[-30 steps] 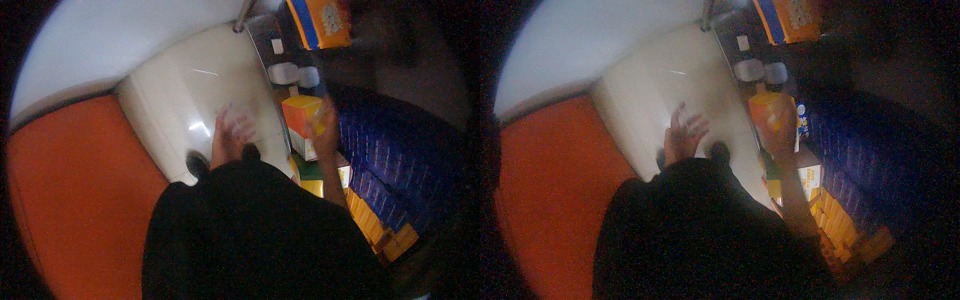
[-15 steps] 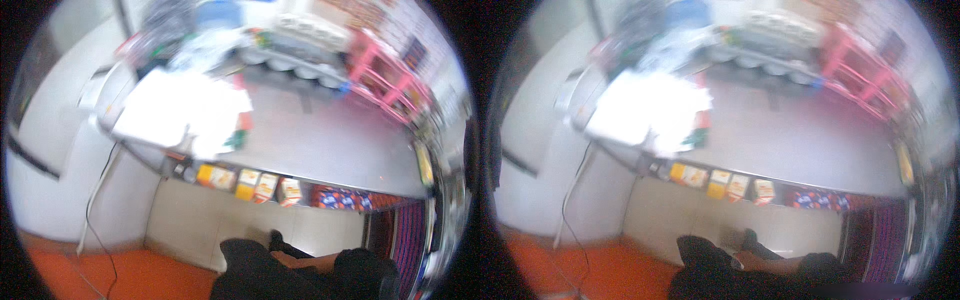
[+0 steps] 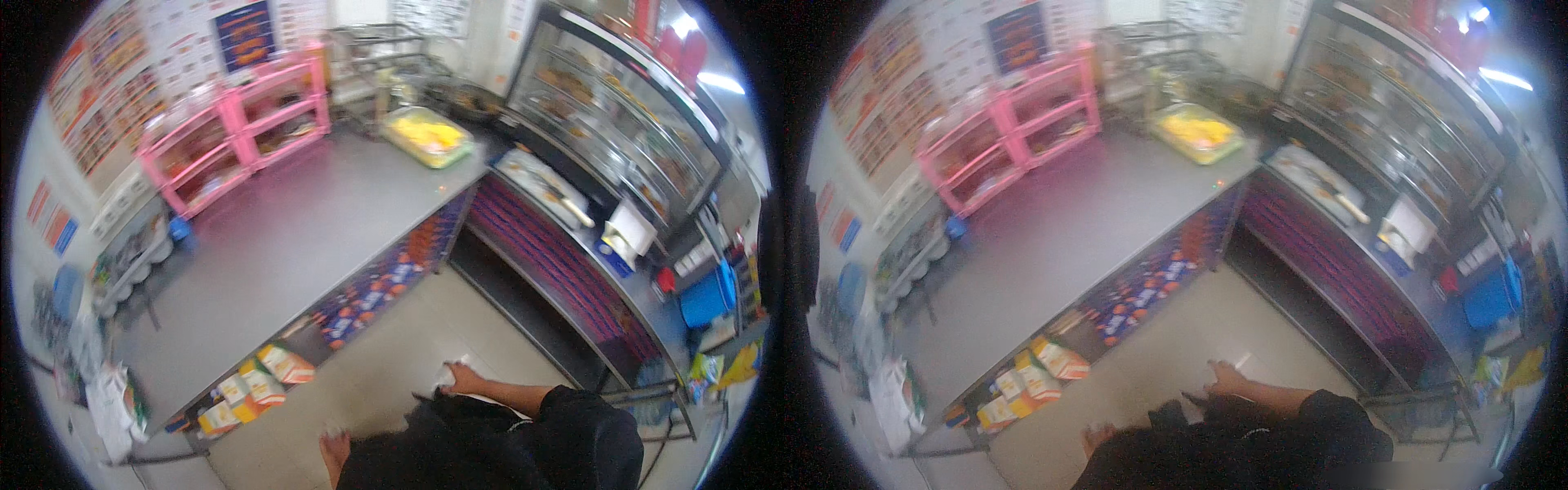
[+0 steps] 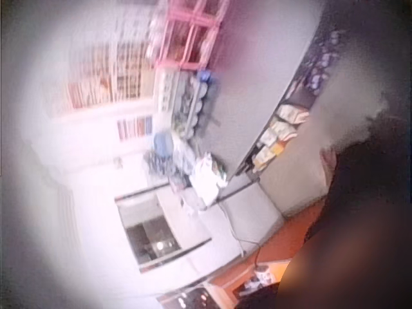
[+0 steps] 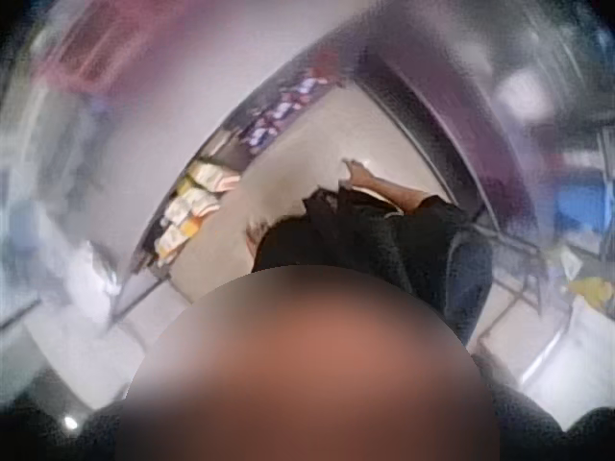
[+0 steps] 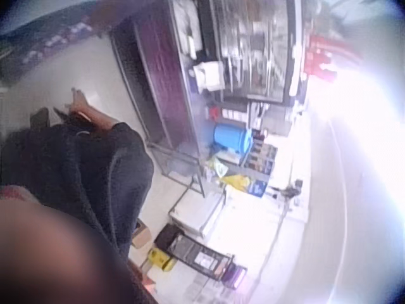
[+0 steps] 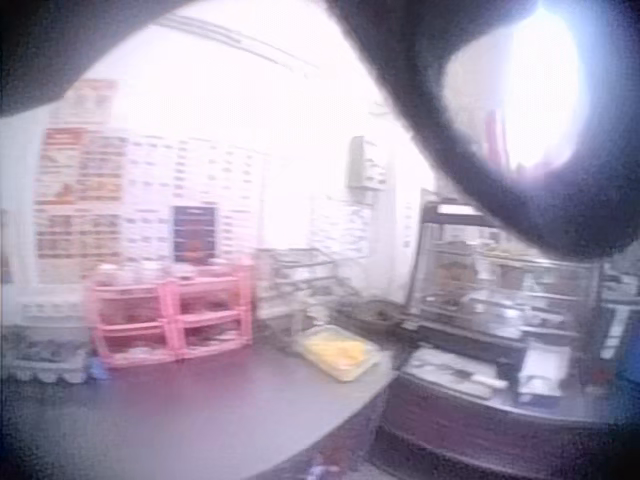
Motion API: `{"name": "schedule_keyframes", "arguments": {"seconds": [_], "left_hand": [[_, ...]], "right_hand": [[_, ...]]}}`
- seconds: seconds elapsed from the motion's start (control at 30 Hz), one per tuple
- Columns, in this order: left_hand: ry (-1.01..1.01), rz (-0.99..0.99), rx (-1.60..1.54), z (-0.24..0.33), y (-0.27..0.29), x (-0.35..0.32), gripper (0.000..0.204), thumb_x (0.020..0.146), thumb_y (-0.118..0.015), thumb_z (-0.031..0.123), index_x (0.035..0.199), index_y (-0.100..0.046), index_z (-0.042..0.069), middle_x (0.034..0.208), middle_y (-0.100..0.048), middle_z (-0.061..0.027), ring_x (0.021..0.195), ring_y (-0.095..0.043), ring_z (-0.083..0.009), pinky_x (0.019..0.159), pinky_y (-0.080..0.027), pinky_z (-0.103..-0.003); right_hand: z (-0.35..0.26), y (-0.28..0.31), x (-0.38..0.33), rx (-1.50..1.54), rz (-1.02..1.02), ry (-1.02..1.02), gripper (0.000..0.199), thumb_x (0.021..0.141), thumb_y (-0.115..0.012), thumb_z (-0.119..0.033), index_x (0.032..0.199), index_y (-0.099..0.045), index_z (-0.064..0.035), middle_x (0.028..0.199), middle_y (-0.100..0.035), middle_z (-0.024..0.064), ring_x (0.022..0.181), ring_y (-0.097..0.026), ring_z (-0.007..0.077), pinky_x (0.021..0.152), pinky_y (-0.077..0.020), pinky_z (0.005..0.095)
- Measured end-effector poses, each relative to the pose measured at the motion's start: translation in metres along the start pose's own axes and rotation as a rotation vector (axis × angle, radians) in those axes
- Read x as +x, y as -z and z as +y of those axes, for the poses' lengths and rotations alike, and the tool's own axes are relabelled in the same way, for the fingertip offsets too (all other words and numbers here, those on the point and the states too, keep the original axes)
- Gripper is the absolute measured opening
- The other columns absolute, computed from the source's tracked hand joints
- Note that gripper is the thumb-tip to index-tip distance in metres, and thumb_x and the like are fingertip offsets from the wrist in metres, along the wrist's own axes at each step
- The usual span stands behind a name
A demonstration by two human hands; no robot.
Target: The person assembles a food order by placing a white rice ball and a yellow side into a box, then weighing and adding a portion of shredded meat into a small container. They add a packet of crackers, close the box, and write on a receipt before placing the order into a plastic bag.
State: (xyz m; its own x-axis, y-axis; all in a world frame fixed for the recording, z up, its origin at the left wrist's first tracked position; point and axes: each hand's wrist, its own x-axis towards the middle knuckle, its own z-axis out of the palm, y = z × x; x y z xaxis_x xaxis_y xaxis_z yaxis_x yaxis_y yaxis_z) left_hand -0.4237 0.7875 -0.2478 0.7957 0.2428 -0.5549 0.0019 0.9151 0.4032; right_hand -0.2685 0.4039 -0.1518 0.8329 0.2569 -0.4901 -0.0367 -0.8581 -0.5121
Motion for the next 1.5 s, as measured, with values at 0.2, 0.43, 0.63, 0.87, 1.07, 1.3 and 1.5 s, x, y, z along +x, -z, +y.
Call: {"name": "schedule_keyframes", "arguments": {"seconds": [0.2,0.43,0.63,0.87,1.07,1.3,1.5], "left_hand": [[-0.004,-0.594,0.395,-0.047,-0.295,0.054,0.057,0.081,-0.055,0.034,0.126,-0.037,0.006,0.121,-0.046,-0.0081,0.109,-0.045,-0.0231,0.09,-0.038,-0.04],[0.012,-0.584,0.639,-0.068,-0.409,0.1,0.068,0.075,-0.062,0.029,0.131,-0.03,0.005,0.124,-0.042,-0.0142,0.109,-0.046,-0.0256,0.09,-0.039,-0.041],[0.09,-1.104,0.941,-0.145,-0.501,0.147,0.063,0.075,-0.064,0.013,0.13,-0.033,0.007,0.108,-0.049,-0.0101,0.097,-0.051,-0.0208,0.08,-0.045,-0.034],[-0.033,-1.414,1.15,-0.211,-0.587,0.178,0.059,0.078,-0.064,0.023,0.128,-0.039,0.005,0.112,-0.052,-0.0136,0.107,-0.047,-0.0246,0.094,-0.037,-0.036],[0.354,-1.521,1.191,-0.233,-0.607,0.206,0.073,0.075,-0.068,0.02,0.134,-0.026,0.01,0.122,-0.043,-0.014,0.115,-0.039,-0.0251,0.098,-0.033,-0.038],[0.418,-1.528,1.197,-0.231,-0.588,0.202,0.093,0.07,-0.073,0.016,0.14,-0.011,0.016,0.133,-0.032,-0.0145,0.125,-0.031,-0.0257,0.103,-0.028,-0.039],[0.376,-1.434,1.148,-0.225,-0.554,0.164,0.09,0.071,-0.072,0.012,0.139,-0.013,0.01,0.131,-0.034,-0.0145,0.121,-0.036,-0.0267,0.101,-0.03,-0.039]], "right_hand": [[0.142,0.129,-0.039,0.207,0.435,-0.354,0.083,0.065,-0.067,-0.048,0.126,-0.037,-0.0006,0.117,-0.046,0.0289,0.11,-0.045,0.0417,0.093,-0.0374,0.0446],[0.117,0.143,0.022,0.345,0.554,-0.167,0.077,0.068,-0.066,-0.044,0.125,-0.037,-0.0023,0.119,-0.044,0.0269,0.107,-0.046,0.0405,0.091,-0.0393,0.0445],[0.059,0.26,0.073,0.877,0.445,0.262,0.067,0.08,-0.064,-0.031,0.133,-0.031,-0.0082,0.132,-0.035,0.013,0.119,-0.038,0.0236,0.09,-0.0414,0.0394],[0.029,0.348,0.088,0.773,0.278,0.472,0.069,0.079,-0.064,-0.031,0.136,-0.028,-0.0145,0.135,-0.033,0.009,0.119,-0.038,0.0232,0.095,-0.0372,0.0388],[0.029,0.347,0.092,0.649,0.435,0.453,0.07,0.079,-0.064,-0.035,0.136,-0.029,-0.0155,0.13,-0.036,0.0122,0.119,-0.037,0.0267,0.094,-0.0368,0.0388],[0.033,0.343,0.082,0.728,0.325,0.454,0.072,0.078,-0.065,-0.036,0.137,-0.029,-0.0157,0.13,-0.037,0.0125,0.119,-0.037,0.0268,0.095,-0.0357,0.0391],[0.031,0.327,0.05,0.641,0.239,0.547,0.07,0.079,-0.065,-0.037,0.135,-0.031,-0.0139,0.132,-0.035,0.0132,0.119,-0.038,0.0262,0.096,-0.0338,0.0382]]}}
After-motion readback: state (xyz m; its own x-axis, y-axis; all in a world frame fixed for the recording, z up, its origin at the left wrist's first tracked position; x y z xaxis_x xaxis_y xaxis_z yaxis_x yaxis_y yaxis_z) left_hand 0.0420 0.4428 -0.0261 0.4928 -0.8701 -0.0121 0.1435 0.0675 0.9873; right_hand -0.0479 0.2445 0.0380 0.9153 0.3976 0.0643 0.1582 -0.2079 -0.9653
